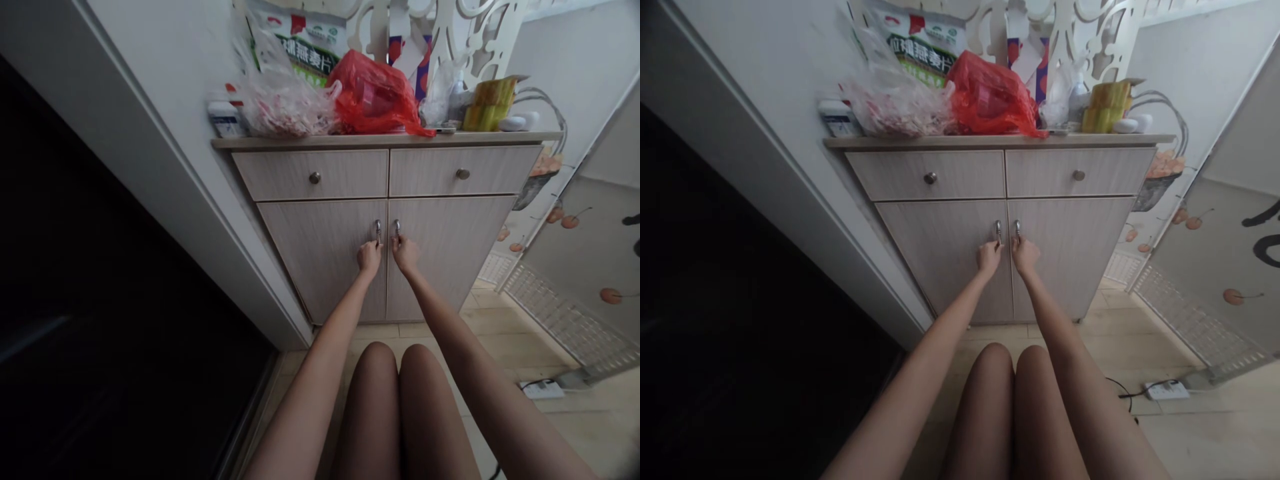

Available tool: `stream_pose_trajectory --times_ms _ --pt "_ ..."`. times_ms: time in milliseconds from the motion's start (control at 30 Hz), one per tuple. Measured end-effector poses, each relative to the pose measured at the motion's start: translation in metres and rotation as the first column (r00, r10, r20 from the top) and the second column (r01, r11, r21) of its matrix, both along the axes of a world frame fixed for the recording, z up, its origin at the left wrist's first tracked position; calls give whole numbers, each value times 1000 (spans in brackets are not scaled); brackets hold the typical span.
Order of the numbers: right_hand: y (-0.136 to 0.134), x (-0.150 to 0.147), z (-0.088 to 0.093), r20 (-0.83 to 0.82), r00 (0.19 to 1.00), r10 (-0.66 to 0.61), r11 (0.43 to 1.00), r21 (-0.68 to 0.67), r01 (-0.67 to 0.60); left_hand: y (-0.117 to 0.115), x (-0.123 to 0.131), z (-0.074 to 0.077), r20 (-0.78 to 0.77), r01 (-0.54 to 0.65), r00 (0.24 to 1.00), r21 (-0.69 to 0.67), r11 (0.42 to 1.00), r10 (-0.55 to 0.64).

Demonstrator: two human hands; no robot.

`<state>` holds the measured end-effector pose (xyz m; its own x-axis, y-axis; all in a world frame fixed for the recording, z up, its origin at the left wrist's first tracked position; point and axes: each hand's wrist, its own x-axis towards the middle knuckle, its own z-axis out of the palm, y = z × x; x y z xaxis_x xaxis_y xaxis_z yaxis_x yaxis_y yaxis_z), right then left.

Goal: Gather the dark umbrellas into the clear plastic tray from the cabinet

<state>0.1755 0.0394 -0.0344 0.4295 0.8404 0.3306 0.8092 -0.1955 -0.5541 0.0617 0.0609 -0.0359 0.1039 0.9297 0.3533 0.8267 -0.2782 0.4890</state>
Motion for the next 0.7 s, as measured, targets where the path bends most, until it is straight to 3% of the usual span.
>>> stream_pose_trajectory --times_ms 467,600,700 --pt "-5 -4 1 -13 1000 3 1000 8 -3 -4 3 2 35 -10 999 -44 999 12" --pt "-8 3 16 61 997 48 994 -96 -42 -2 -2 19 42 47 998 -115 992 -43" --pt "-15 21 40 122 989 88 981 -185 -64 -5 -16 42 41 140 990 -198 970 -135"
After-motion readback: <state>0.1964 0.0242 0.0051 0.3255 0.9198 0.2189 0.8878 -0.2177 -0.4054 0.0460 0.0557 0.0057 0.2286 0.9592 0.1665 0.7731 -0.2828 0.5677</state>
